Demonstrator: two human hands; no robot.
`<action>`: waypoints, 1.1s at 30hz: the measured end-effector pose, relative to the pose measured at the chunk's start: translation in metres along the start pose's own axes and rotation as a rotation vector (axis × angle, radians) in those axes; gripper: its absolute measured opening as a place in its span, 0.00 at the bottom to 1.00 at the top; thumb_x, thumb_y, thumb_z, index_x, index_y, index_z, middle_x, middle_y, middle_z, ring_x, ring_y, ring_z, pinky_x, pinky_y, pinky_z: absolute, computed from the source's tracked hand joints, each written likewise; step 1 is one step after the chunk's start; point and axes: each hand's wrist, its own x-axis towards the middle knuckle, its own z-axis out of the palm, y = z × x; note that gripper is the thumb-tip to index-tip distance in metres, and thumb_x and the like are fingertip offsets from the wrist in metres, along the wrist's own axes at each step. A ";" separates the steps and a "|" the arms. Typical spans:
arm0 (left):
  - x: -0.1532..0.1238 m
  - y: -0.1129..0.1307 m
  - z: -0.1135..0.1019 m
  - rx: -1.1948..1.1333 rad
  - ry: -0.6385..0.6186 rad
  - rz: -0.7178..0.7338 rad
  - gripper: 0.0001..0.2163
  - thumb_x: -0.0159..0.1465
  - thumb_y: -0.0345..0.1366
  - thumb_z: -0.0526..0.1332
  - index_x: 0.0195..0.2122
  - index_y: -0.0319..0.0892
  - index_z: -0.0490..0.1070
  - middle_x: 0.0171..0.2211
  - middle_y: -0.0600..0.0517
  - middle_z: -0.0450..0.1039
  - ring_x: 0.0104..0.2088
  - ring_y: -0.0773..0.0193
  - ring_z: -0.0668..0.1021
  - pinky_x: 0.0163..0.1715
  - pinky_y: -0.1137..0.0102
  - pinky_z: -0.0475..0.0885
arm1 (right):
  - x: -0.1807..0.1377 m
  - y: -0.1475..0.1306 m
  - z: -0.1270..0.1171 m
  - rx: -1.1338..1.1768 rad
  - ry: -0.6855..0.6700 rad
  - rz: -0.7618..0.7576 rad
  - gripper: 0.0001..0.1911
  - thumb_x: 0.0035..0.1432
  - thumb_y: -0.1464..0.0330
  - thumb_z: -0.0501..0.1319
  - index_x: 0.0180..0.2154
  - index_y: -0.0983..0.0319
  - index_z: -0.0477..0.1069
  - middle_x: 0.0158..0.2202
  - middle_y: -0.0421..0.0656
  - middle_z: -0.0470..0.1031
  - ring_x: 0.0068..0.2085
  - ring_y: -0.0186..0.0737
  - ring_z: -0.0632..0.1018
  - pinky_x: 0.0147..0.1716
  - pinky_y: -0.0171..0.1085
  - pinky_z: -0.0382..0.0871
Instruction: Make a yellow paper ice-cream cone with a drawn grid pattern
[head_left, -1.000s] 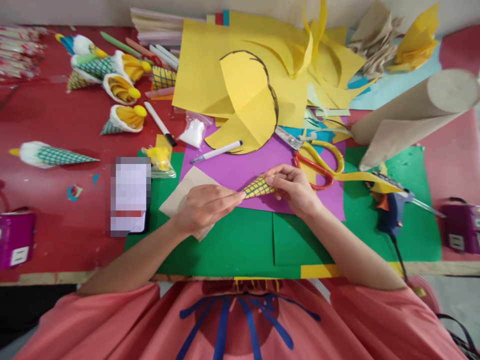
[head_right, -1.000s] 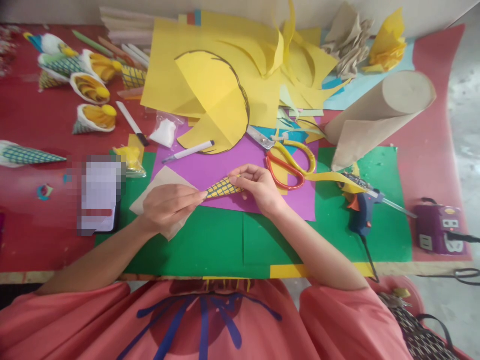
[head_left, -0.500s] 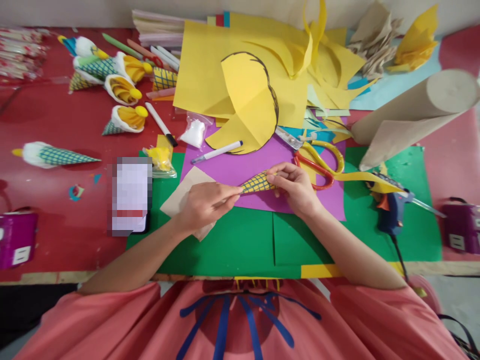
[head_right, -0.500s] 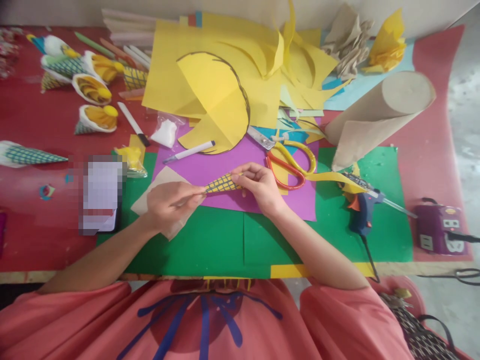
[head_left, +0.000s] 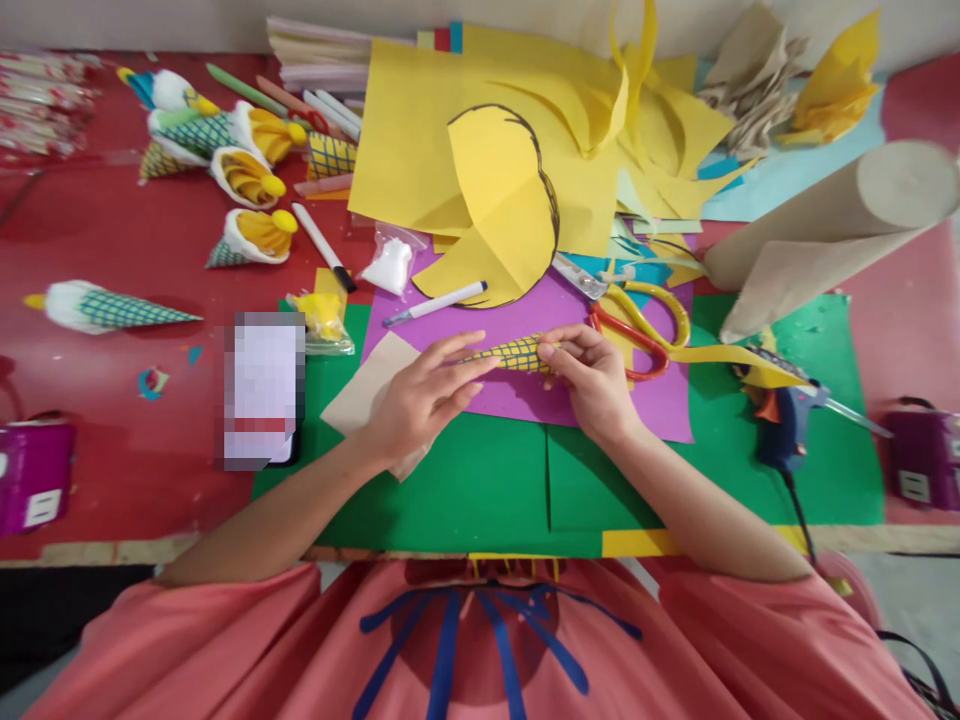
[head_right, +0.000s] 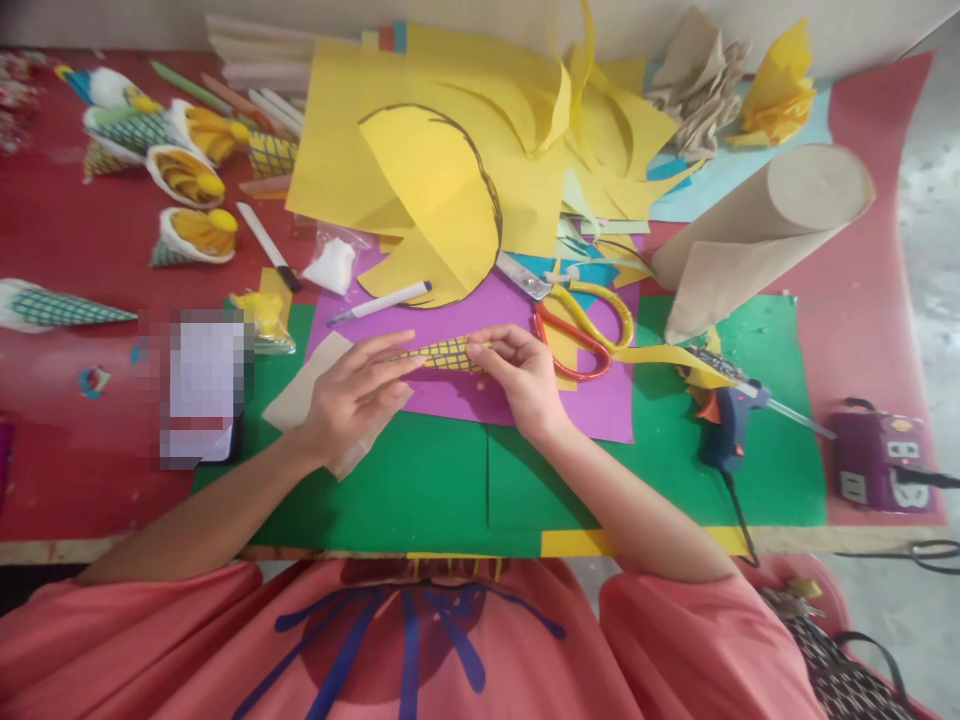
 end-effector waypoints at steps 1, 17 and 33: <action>0.000 0.000 0.000 -0.009 0.012 -0.019 0.17 0.66 0.31 0.57 0.55 0.51 0.67 0.57 0.51 0.67 0.54 0.63 0.74 0.55 0.65 0.71 | -0.001 0.000 0.001 0.000 -0.007 0.003 0.09 0.48 0.65 0.69 0.32 0.60 0.73 0.25 0.36 0.76 0.21 0.26 0.71 0.19 0.26 0.68; 0.005 -0.001 -0.003 -0.381 0.131 -0.260 0.06 0.61 0.40 0.63 0.33 0.44 0.70 0.41 0.50 0.76 0.44 0.62 0.78 0.45 0.64 0.74 | -0.006 -0.010 0.001 0.062 -0.140 0.061 0.16 0.49 0.68 0.69 0.42 0.58 0.73 0.26 0.34 0.76 0.22 0.26 0.74 0.20 0.27 0.71; 0.004 0.006 0.002 -0.590 0.167 -0.544 0.08 0.59 0.42 0.63 0.33 0.44 0.69 0.26 0.57 0.70 0.26 0.71 0.74 0.25 0.76 0.70 | -0.042 -0.023 -0.001 -0.360 -0.081 -0.118 0.08 0.51 0.65 0.68 0.36 0.59 0.76 0.32 0.41 0.80 0.30 0.35 0.80 0.26 0.33 0.74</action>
